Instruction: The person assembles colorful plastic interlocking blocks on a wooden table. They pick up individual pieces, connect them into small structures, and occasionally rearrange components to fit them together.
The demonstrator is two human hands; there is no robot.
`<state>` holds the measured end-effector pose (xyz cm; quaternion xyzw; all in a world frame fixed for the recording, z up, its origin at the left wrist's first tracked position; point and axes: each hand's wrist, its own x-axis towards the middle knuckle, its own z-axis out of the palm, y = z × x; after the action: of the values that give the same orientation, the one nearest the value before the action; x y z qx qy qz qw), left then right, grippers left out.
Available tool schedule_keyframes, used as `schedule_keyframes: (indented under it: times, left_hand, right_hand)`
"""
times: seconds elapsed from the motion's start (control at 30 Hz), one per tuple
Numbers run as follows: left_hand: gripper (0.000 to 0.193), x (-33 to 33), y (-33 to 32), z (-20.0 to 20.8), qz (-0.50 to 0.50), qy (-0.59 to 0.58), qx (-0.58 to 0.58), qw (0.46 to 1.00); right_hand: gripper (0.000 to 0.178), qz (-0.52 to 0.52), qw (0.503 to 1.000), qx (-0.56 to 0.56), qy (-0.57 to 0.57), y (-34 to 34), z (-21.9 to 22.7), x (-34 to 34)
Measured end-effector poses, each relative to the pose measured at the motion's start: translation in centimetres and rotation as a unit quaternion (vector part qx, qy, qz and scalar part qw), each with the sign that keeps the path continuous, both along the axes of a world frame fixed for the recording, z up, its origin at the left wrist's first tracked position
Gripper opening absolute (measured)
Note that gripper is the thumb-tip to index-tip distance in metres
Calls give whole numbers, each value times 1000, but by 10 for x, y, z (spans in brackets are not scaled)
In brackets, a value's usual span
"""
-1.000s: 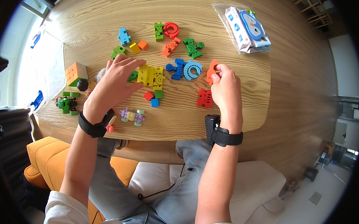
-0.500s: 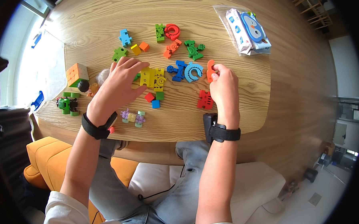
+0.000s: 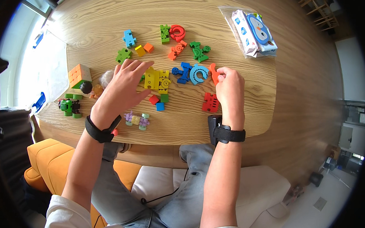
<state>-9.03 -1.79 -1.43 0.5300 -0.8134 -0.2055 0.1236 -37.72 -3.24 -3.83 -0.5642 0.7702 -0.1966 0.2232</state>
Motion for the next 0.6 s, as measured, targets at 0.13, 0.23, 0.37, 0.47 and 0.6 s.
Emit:
schedule_keyframes:
  times: [0.13, 0.23, 0.37, 0.47, 0.6]
  left_hand:
    - [79, 0, 0, 0, 6, -5, 6, 1000]
    - [82, 0, 1, -3, 5, -3, 3, 1000]
    - [82, -2, 2, -7, 4, -7, 7, 1000]
    - [82, -3, 2, -10, 2, -10, 4, 1000]
    - [84, -4, 2, -11, -2, -16, 11, 1000]
  right_hand:
    - [19, -3, 1000, 9, 3, -1, 0, -2]
    - [19, -3, 1000, 7, 7, -2, -3, -5]
    - [20, -7, 1000, 13, 3, -1, 4, -3]
    - [19, -9, 1000, -3, 4, 0, 6, -2]
    - [20, -4, 1000, -21, 15, 1, 5, -2]
